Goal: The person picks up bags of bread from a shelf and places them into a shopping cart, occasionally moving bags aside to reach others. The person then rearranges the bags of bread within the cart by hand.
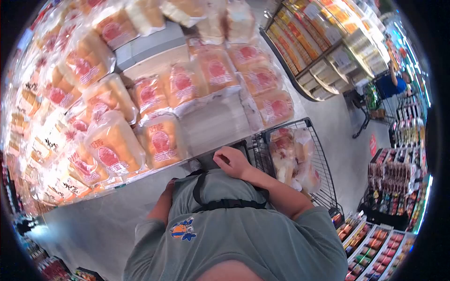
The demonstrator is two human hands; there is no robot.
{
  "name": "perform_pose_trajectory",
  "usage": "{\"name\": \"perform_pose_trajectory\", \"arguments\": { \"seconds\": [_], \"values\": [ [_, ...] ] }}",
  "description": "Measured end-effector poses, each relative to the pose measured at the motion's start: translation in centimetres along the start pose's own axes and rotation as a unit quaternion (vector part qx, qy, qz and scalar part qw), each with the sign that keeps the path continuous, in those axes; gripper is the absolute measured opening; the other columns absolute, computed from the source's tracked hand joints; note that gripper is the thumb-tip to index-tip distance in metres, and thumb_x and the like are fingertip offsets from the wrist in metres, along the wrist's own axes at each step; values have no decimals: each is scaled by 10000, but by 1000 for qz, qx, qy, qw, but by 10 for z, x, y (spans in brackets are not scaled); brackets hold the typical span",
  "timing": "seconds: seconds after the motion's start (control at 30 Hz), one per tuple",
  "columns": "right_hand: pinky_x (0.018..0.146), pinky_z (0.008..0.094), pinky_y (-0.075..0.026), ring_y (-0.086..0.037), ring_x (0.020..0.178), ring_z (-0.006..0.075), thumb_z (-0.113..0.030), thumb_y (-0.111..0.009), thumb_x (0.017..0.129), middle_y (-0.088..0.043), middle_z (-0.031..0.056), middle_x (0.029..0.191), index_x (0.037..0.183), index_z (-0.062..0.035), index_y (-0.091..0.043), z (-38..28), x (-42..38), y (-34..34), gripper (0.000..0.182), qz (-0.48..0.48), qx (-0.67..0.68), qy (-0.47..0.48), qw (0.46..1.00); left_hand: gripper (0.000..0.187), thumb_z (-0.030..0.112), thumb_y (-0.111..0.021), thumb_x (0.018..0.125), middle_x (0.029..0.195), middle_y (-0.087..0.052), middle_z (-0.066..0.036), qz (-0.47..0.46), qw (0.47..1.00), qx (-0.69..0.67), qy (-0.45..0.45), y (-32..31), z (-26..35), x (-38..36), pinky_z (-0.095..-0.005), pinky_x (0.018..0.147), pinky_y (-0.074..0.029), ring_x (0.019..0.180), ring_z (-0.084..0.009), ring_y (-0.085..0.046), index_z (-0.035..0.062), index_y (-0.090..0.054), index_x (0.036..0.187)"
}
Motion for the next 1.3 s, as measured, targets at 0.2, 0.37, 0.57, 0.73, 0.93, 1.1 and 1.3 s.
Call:
{"name": "perform_pose_trajectory", "arguments": {
  "seconds": [0.2, 0.37, 0.57, 0.73, 0.93, 1.1, 1.3],
  "values": [
    [701, 357, -484, -589, 760, 251, -248, -610, 903, -595, 126, 904, 1132, -45, -567, -16, 94, -50, 309, 6, 8, -34, 999, 349, 279, -627, 817, 1111, -676, -128, 43, 997, -57, -19, 13, -20, -31, -344, 934, -456, 1037, -226, -619, 51, -695, 1073],
    [801, 360, -466, -553, 893, 248, -258, -600, 916, -583, 120, 973, 1296, -33, -473, 9, 173, -91, 459, 110, -24, 15, 994, 344, 282, -629, 814, 1114, -677, -128, 76, 994, -72, -41, 30, -43, -53, -341, 937, -456, 1048, -226, -617, 43, -705, 1050],
    [799, 404, -447, -549, 923, 314, -243, -578, 916, -585, 157, 930, 1019, -17, -603, 26, 203, -100, 250, 38, -25, 10, 999, 416, 368, -520, 901, 1197, -622, -193, 137, 942, -287, -102, 12, -122, -13, -400, 934, -449, 1085, -327, -584, 70, -632, 1170],
    [779, 435, -432, -540, 881, 373, -201, -575, 904, -552, 180, 883, 857, -12, -578, 3, 177, -90, 195, 91, -30, 17, 995, 410, 361, -525, 896, 1190, -626, -193, 121, 958, -241, -102, 5, -127, -23, -399, 933, -451, 1085, -325, -587, 70, -634, 1163],
    [718, 400, -417, -513, 802, 323, -128, -629, 868, -534, 132, 814, 817, -19, -576, -76, 117, -25, 132, 176, -85, 148, 970, 402, 354, -531, 891, 1181, -630, -192, 70, 979, -156, -111, 39, -93, 11, -396, 932, -452, 1084, -323, -592, 69, -635, 1154],
    [676, 375, -423, -525, 771, 301, -112, -656, 849, -547, 121, 803, 820, -24, -604, -83, 34, 49, 107, 292, -102, 125, 943, 395, 347, -537, 886, 1174, -634, -192, -5, 990, -41, -136, 48, -54, 26, -395, 932, -453, 1084, -321, -595, 68, -637, 1147],
    [651, 356, -424, -531, 711, 282, -110, -611, 887, -539, 119, 762, 824, -24, -590, -55, -108, 140, 108, 477, -190, -8, 858, 387, 339, -543, 881, 1166, -639, -191, -46, 988, 68, -132, 36, 1, 24, -393, 931, -455, 1083, -319, -600, 68, -639, 1139]
  ]
}}
Point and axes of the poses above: each hand's wrist, its own x-axis towards the middle knuckle, its own y-axis out of the back of the hand, z = x × y, the point moved 2 cm from there along x, towards the middle knuckle
